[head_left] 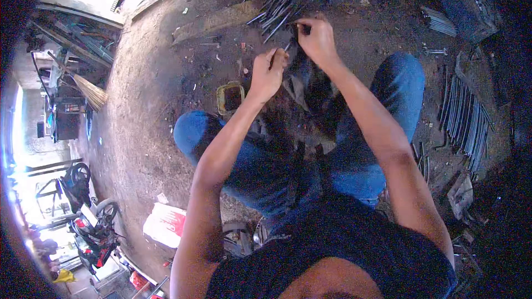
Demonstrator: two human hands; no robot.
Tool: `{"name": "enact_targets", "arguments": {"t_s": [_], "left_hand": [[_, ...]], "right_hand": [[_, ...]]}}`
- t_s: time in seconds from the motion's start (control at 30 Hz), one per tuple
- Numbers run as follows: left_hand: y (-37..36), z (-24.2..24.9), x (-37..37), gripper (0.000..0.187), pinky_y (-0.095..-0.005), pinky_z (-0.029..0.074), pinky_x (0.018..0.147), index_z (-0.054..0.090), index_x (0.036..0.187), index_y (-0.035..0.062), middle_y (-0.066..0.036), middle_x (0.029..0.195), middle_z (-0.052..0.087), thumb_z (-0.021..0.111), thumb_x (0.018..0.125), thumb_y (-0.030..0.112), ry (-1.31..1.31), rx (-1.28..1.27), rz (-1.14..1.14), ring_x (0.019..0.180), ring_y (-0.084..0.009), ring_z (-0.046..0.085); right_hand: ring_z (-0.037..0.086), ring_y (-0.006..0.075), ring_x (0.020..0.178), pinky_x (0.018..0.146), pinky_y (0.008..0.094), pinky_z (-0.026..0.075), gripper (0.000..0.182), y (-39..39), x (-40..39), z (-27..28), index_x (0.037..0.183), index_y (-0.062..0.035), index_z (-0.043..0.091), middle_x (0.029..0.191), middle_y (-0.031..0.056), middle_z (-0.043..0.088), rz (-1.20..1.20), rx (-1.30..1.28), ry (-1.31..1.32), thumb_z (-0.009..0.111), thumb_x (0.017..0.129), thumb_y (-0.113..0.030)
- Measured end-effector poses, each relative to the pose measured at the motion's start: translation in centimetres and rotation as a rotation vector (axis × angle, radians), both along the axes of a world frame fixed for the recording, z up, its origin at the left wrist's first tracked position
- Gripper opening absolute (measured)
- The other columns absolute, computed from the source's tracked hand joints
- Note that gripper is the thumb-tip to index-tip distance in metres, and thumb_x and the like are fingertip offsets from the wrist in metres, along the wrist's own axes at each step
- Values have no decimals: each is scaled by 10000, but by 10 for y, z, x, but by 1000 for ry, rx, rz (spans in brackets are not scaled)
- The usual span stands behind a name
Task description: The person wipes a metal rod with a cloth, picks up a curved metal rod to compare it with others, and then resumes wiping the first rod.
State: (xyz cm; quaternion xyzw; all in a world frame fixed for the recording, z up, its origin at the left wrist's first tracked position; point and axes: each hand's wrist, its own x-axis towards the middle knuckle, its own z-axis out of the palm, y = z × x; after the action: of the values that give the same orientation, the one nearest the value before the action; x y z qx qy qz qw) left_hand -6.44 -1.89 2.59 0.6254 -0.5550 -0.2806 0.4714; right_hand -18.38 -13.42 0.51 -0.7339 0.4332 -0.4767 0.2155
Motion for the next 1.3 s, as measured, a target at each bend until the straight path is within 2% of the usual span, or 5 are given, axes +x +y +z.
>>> {"name": "enact_targets", "arguments": {"t_s": [0.43, 0.8, 0.97, 1.13, 1.3], "left_hand": [[-15, 0, 8, 302, -257, 340, 483, 569, 780, -29, 14, 598, 485, 474, 954, 198, 124, -108, 75, 540, -67, 438], [-16, 12, 3, 286, -208, 264, 456, 572, 796, -3, 44, 596, 450, 480, 959, 213, 511, 72, 71, 503, -28, 356], [-19, -14, -1, 287, -269, 344, 484, 573, 783, -10, -10, 582, 486, 486, 952, 205, 202, 14, 56, 522, -82, 430], [-18, -19, -4, 281, -309, 374, 506, 565, 764, -12, -45, 574, 501, 480, 948, 183, 72, 37, 91, 530, -107, 456], [-21, -32, 3, 276, -253, 338, 467, 540, 759, 23, 14, 590, 492, 462, 966, 188, -77, -108, 126, 512, -62, 427]], "right_hand": [[601, 332, 979, 876, 385, 459, 264, 26, 5, -8, 998, 4, 641, 1024, 190, 641, 69, 109, -119, 652, 748, -82], [622, 225, 801, 745, 306, 493, 111, 9, 7, -18, 920, -47, 609, 899, 97, 651, 252, 1445, -1053, 573, 816, -61], [621, 250, 831, 786, 366, 496, 156, -36, 18, -129, 976, -48, 592, 928, 100, 648, 454, 1148, -909, 501, 864, -107], [613, 236, 965, 809, 369, 488, 296, 11, 1, -32, 1092, -47, 586, 1028, 81, 649, 442, 441, -264, 511, 812, 12], [615, 305, 930, 790, 418, 477, 284, 31, 18, 27, 1013, -62, 612, 985, 143, 646, -11, 1130, -1007, 592, 738, 3]]}}
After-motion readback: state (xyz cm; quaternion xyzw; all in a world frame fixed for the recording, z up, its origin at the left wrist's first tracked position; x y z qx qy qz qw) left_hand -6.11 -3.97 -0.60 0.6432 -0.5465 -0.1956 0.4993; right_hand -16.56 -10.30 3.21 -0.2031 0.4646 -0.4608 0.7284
